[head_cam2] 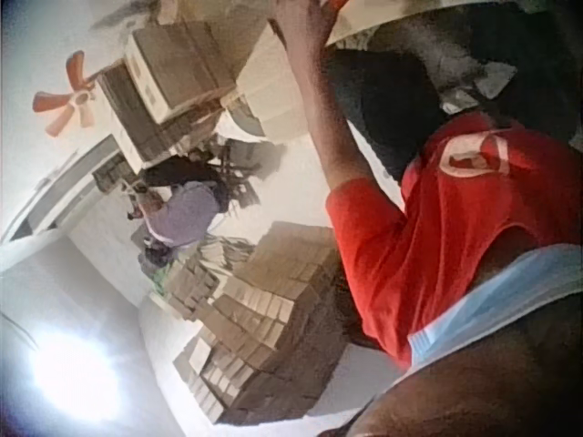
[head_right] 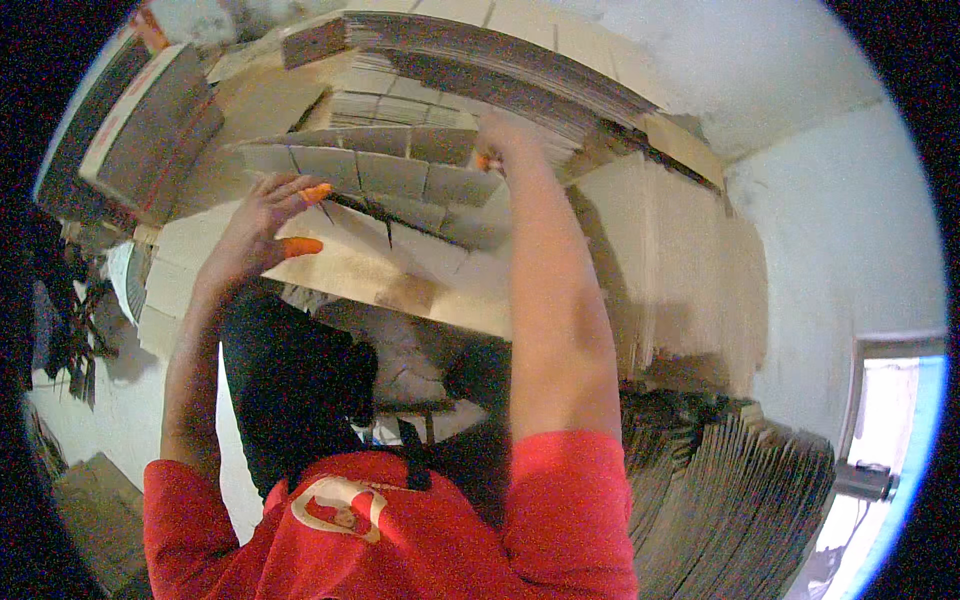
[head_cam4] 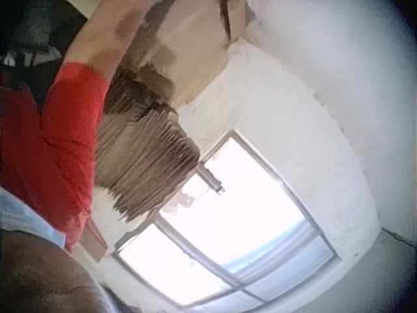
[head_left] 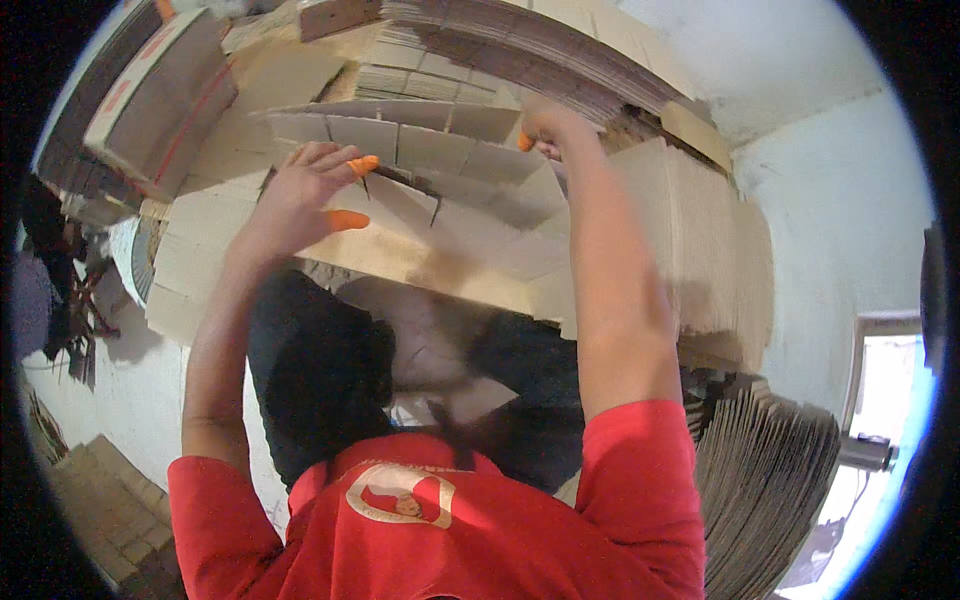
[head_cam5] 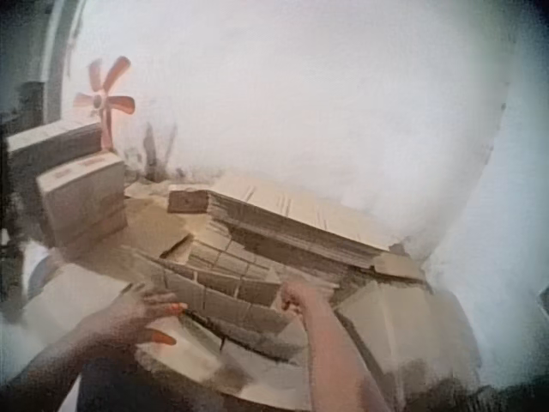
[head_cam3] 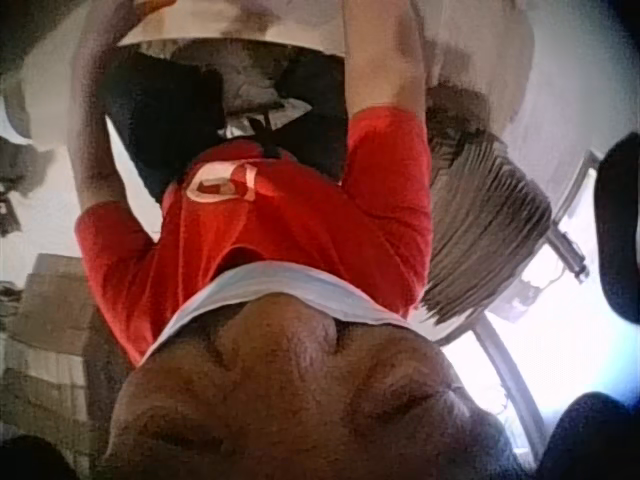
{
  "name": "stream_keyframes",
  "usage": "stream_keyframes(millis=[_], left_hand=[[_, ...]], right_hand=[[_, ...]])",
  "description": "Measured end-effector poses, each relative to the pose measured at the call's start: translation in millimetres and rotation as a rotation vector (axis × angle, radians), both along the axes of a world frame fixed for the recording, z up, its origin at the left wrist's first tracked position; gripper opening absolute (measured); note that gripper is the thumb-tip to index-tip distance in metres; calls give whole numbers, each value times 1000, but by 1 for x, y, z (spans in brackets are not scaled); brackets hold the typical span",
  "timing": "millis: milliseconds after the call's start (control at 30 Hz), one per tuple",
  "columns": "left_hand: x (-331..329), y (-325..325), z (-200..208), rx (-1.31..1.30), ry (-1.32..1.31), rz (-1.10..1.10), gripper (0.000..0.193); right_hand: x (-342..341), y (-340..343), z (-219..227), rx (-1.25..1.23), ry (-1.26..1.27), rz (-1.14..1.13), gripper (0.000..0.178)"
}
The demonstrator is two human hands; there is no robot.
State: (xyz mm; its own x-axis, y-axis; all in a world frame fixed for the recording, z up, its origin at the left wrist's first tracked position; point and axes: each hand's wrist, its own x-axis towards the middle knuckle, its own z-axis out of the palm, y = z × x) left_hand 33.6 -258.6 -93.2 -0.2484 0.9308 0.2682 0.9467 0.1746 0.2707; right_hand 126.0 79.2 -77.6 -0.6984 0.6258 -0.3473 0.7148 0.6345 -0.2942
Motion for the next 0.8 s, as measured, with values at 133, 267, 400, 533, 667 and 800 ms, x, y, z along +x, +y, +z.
stream_keyframes(millis=[133, 267, 400, 533, 667, 800], left_hand=[[14, 8, -9, 149, 126, -53, 63], [14, 23, -25, 209, 165, -120, 51], [21, 22, -44, 197, -72, -89, 41], [34, 50, -19, 411, 195, -86, 34], [24, 59, -21, 262, 64, -188, 22], [39, 34, -21, 118, -158, -274, 13]], right_hand=[[21, 2, 5, -221, 142, -166, 11], [100, 0, 13, 746, 523, 371, 19], [198, -67, 31, 780, 448, 379, 34], [224, -113, 49, 431, -83, 16, 51], [252, -111, 2, 338, 229, 120, 62], [262, -118, -4, 164, 249, -42, 70]])
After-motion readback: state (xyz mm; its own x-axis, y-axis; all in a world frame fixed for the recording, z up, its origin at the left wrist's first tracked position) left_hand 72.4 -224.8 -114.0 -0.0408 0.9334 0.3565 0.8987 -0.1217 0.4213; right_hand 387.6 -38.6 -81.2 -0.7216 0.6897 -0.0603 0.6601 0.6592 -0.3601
